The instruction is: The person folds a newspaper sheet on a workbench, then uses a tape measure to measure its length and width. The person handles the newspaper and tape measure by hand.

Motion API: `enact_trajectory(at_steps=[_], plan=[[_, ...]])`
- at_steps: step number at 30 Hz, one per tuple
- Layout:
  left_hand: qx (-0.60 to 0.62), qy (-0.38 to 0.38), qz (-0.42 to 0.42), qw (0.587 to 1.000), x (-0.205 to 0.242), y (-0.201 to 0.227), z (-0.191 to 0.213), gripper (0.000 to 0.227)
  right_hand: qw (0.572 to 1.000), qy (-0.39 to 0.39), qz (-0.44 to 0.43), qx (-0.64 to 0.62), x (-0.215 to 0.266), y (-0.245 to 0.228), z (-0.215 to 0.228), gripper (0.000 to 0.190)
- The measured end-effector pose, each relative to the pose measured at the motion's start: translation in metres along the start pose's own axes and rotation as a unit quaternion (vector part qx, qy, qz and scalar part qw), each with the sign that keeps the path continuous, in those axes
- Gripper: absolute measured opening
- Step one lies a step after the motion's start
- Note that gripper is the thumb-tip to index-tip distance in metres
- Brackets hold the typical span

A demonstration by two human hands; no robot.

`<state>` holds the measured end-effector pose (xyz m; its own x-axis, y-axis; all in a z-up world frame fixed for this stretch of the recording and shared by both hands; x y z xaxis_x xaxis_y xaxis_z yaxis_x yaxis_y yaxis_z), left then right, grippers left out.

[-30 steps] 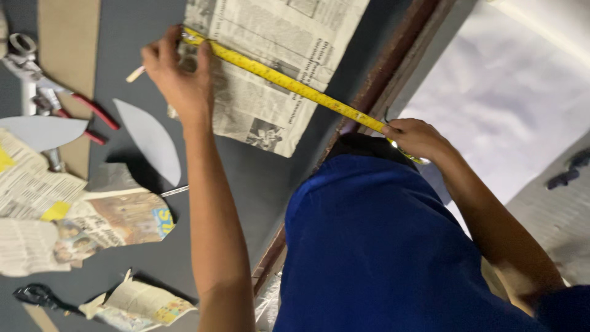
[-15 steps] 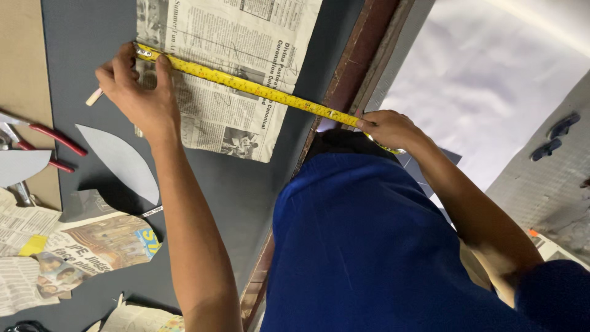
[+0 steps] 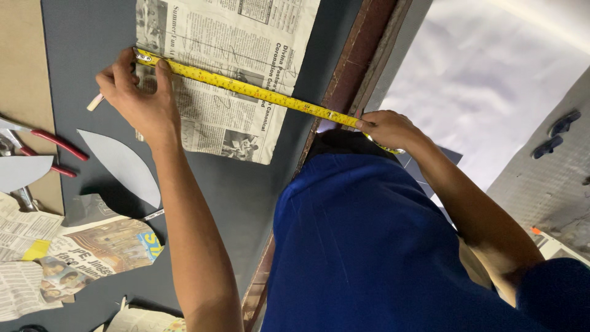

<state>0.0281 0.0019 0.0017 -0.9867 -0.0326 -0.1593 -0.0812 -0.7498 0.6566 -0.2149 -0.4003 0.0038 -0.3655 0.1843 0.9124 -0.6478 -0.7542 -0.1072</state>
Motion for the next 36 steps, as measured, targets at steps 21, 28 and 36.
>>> enact_trajectory(at_steps=[21, 28, 36], plan=[[0.046, 0.023, 0.028, 0.998, 0.005, 0.01, 0.006, 0.041, 1.0, 0.013, 0.005, -0.01, 0.003, 0.0, -0.001, 0.043], [-0.039, 0.037, -0.056, 0.997, 0.078, 0.066, -0.007, 0.047, 1.0, 0.023, 0.012, -0.009, 0.011, -0.005, 0.004, 0.044], [-0.154, -0.124, -0.09, 0.976, 0.121, 0.075, -0.033, 0.072, 1.0, 0.025, 0.011, -0.013, 0.013, 0.008, 0.001, 0.045]])
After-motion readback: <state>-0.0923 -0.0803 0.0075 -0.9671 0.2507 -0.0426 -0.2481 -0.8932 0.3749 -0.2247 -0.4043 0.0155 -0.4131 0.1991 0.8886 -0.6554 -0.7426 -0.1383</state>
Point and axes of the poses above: each hand's wrist, its own x-axis away from the middle knuckle, its own z-axis out of the back of the hand, y = z × x, the point moved 3 cm from there along -x, towards the middle knuckle, and after that the axes turned 4 degrees about y, right-handed, at the moved point
